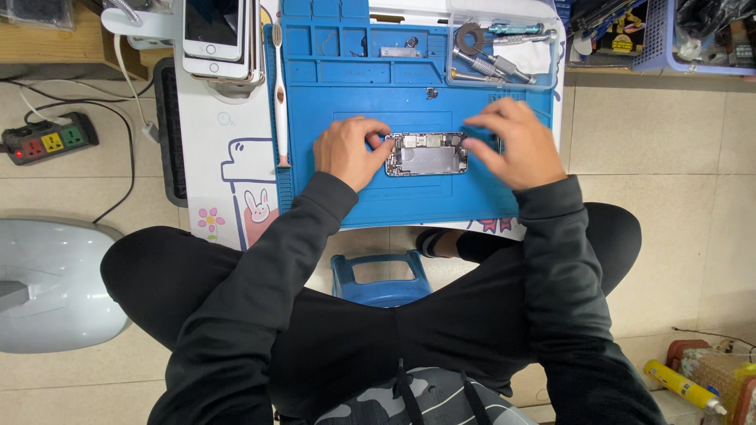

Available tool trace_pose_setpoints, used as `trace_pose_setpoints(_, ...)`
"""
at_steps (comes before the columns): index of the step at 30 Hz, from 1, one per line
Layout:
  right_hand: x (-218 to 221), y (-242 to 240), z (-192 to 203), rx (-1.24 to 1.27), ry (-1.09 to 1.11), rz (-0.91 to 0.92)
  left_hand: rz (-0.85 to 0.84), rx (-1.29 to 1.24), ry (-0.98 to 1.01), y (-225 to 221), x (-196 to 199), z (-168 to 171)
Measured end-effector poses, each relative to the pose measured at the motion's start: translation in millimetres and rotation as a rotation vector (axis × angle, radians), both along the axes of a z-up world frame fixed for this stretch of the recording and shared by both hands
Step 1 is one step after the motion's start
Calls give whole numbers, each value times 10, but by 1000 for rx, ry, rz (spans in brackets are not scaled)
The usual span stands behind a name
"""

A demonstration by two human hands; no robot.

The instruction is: The person is repairing a disassembled smartphone on a blue work mat. They use a screwdriver to remove screws and tweezers to handle small internal components, working methodically on the device's circuitry.

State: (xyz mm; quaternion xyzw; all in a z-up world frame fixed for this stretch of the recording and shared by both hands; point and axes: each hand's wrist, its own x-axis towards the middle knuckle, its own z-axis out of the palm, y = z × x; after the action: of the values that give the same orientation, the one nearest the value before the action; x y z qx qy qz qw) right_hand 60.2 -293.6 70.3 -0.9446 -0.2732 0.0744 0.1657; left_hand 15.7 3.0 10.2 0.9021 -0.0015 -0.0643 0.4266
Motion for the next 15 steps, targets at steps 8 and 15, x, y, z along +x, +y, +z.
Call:
trace_pose_setpoints(8,-183,369,19,-219,-10,76,-49,11,-32,30,-5,-38)
trace_pose_setpoints(15,-314,535,197,-296,48,71,-104,18,-29,1,-140,26)
